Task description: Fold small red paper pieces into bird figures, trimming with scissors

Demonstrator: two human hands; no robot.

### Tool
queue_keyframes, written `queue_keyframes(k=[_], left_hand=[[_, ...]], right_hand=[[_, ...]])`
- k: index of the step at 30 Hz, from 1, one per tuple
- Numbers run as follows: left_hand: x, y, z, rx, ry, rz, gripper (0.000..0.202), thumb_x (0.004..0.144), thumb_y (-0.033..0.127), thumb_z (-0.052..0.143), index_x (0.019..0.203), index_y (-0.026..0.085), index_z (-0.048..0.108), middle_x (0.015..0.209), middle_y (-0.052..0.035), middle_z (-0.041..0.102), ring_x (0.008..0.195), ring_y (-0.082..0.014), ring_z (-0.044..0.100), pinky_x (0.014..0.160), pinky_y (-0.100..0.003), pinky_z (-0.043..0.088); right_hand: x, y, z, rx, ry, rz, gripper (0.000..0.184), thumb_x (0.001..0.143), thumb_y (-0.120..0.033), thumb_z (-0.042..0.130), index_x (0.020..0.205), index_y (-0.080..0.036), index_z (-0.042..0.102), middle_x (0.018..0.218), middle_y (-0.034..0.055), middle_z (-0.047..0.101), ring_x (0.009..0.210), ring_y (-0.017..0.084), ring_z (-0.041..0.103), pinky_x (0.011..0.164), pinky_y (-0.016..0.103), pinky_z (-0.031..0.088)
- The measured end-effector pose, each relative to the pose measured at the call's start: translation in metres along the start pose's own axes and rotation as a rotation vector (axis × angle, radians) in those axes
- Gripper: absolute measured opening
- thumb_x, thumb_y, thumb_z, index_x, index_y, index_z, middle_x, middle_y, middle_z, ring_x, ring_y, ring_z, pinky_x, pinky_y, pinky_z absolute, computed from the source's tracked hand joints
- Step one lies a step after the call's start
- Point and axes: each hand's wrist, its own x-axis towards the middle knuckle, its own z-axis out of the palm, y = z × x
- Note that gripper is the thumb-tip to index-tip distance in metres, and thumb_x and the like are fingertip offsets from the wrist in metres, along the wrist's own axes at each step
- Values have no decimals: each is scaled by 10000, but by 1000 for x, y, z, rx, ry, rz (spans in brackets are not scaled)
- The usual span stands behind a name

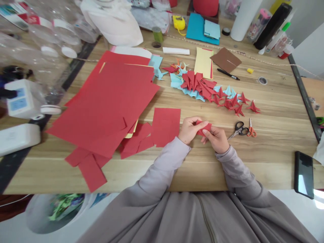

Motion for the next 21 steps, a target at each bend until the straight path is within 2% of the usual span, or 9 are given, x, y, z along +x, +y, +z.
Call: queue_keyframes(k=[4, 7, 10, 12, 14, 17, 21], left_hand=[[0, 1, 1, 12, 23, 40, 440, 695, 466, 713, 445, 170, 503, 493, 17, 485, 510, -98, 461, 520, -253, 395], [-1, 4, 2, 18, 54, 40, 380, 740, 489, 660, 534, 171, 626, 564, -16, 591, 562, -119, 529, 569, -265, 444], [-3, 6, 3, 21, 56, 39, 236, 635, 389, 764, 719, 172, 729, 732, -46, 703, 681, -155, 618, 652, -278, 493], [-4, 7, 4, 34, 59, 36, 215, 595, 332, 791, 722, 168, 737, 733, -47, 714, 678, -159, 627, 651, -280, 498], [-4, 7, 4, 48, 73, 22, 195, 613, 336, 780, 680, 160, 731, 682, -43, 703, 630, -149, 611, 615, -272, 487], [-3, 6, 5, 46, 112, 13, 261, 663, 405, 745, 634, 147, 715, 616, -30, 674, 575, -126, 576, 569, -252, 452], [-1, 2, 4, -82, 121, 8, 380, 749, 506, 648, 644, 144, 700, 620, -26, 655, 578, -111, 555, 564, -238, 433]], right_hand=[[-1, -1, 0, 4, -1, -4, 425, 721, -593, 650, 678, -172, 604, 487, -7, 626, 396, 101, 549, 425, 231, 484], [-1, -2, -2, 21, 3, 8, 416, 720, -584, 656, 700, -170, 612, 485, -10, 628, 387, 100, 545, 418, 228, 481], [-1, -2, -3, 31, 6, 13, 410, 715, -572, 669, 703, -165, 614, 485, -8, 628, 386, 99, 545, 416, 226, 479], [-1, -2, -3, 29, 3, 8, 401, 712, -557, 681, 688, -162, 615, 495, -1, 634, 398, 99, 552, 423, 226, 482], [-1, -2, -2, 24, -12, 7, 390, 706, -539, 695, 675, -158, 618, 512, 7, 645, 415, 101, 562, 435, 228, 490], [-1, -2, -1, 34, -17, 11, 388, 694, -534, 706, 696, -154, 628, 518, 7, 652, 421, 105, 569, 443, 234, 501], [1, -2, -4, 78, 97, -41, 365, 704, -507, 710, 744, -150, 641, 517, 1, 656, 416, 105, 571, 445, 234, 508]])
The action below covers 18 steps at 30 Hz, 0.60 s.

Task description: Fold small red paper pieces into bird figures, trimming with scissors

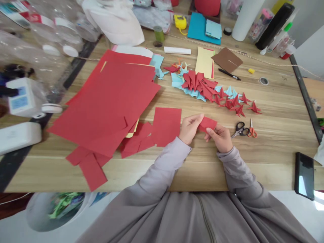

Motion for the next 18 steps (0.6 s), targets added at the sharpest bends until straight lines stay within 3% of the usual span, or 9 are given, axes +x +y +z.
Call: queue_keyframes(k=[4, 9, 13, 18], left_hand=[[-1, 1, 1, -1, -39, -25, 302, 672, 444, 733, 624, 150, 681, 577, -2, 622, 528, -93, 509, 519, -225, 398], [-2, 4, 0, 137, -59, 44, 301, 700, 386, 707, 539, 144, 627, 498, 12, 562, 485, -82, 461, 485, -222, 351], [-2, 2, -1, 125, -41, 39, 345, 720, 388, 691, 495, 147, 589, 465, 22, 518, 472, -75, 438, 489, -224, 347], [-1, 2, -1, 28, -67, 3, 218, 638, 349, 767, 616, 152, 677, 581, -1, 632, 545, -98, 533, 558, -236, 426]], right_hand=[[2, 0, -2, 28, 44, -30, 341, 707, -478, 720, 768, -148, 658, 528, 4, 665, 418, 105, 576, 449, 233, 513], [1, 1, 2, 47, 40, -8, 341, 682, -478, 738, 724, -151, 653, 509, -1, 653, 405, 102, 561, 434, 235, 512], [0, 1, 3, 40, 67, 11, 365, 667, -487, 745, 756, -143, 658, 487, -3, 647, 374, 100, 541, 404, 234, 497], [1, 1, 3, 53, 65, 43, 399, 639, -507, 754, 772, -146, 649, 480, -7, 648, 365, 104, 545, 387, 231, 487]])
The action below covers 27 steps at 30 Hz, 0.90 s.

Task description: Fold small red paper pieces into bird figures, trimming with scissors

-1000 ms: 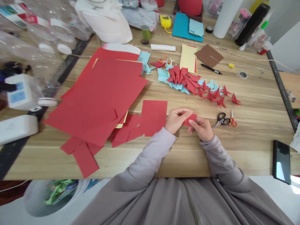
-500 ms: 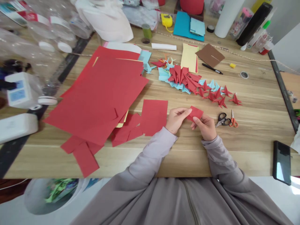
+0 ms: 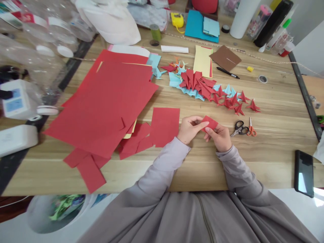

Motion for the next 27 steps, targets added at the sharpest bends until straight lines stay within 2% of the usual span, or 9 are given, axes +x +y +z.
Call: queue_keyframes(k=[2, 5, 17, 21, 24, 27], left_hand=[[0, 1, 0, 17, 4, 4, 206, 592, 315, 799, 605, 148, 679, 574, -5, 641, 535, -101, 540, 549, -237, 429], [0, 1, -1, 32, 29, 2, 211, 601, 315, 795, 576, 143, 675, 549, -7, 637, 509, -93, 528, 521, -229, 409], [0, -2, 1, -13, 67, -25, 215, 586, 334, 807, 639, 147, 714, 596, -17, 673, 522, -93, 556, 527, -222, 432], [-1, 1, 0, -23, 35, -48, 297, 515, 320, 841, 717, 141, 718, 663, -27, 695, 590, -122, 604, 591, -252, 487], [-2, 0, -1, -10, -16, -66, 273, 517, 317, 839, 668, 136, 701, 617, -14, 666, 561, -114, 579, 553, -243, 465], [-2, -2, -1, -7, -12, -61, 249, 556, 335, 819, 620, 142, 675, 580, 4, 627, 528, -95, 537, 514, -226, 426]], right_hand=[[0, -1, 0, 10, -21, 14, 408, 638, -507, 754, 798, -146, 651, 479, -9, 648, 362, 106, 546, 381, 228, 482], [-1, -2, -1, 10, -30, 19, 396, 646, -494, 754, 801, -145, 650, 475, -13, 644, 357, 100, 537, 376, 221, 471], [-2, -3, 1, -14, 37, -17, 403, 650, -527, 737, 759, -149, 649, 432, -24, 610, 311, 83, 483, 326, 201, 408], [-2, -3, 1, -27, -31, 22, 412, 635, -539, 742, 732, -151, 644, 444, -16, 621, 321, 85, 493, 333, 200, 417], [-3, -2, 2, -29, -84, 52, 418, 619, -544, 751, 693, -149, 635, 458, -6, 632, 334, 85, 505, 345, 201, 433], [-3, -1, 3, -27, -124, 59, 399, 628, -523, 757, 699, -147, 641, 471, -6, 637, 346, 83, 516, 359, 197, 441]])
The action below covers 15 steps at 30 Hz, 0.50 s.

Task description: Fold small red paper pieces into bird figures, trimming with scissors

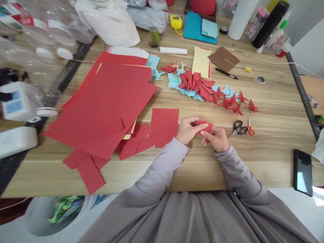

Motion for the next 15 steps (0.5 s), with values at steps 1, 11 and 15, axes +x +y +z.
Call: queue_keyframes(k=[1, 11, 15], left_hand=[[0, 0, 0, -4, 7, 0, 252, 568, 346, 811, 618, 145, 668, 577, 9, 617, 525, -90, 528, 510, -223, 417], [5, -3, 1, 21, 40, -4, 360, 690, 465, 712, 542, 158, 594, 518, 22, 512, 500, -78, 444, 490, -227, 351], [4, -1, 1, 33, 8, -14, 292, 617, 424, 774, 617, 155, 659, 567, 16, 576, 533, -85, 484, 512, -223, 380]], right_hand=[[0, 0, 0, -3, -7, 1, 391, 633, -516, 756, 694, -147, 641, 471, -6, 635, 348, 83, 519, 362, 197, 442], [0, 1, 1, 20, -21, 44, 406, 624, -526, 755, 666, -145, 623, 459, -5, 632, 339, 85, 517, 360, 200, 441], [1, 3, 0, 27, -47, 58, 390, 634, -504, 759, 670, -140, 621, 466, -5, 635, 347, 86, 530, 366, 197, 441]])
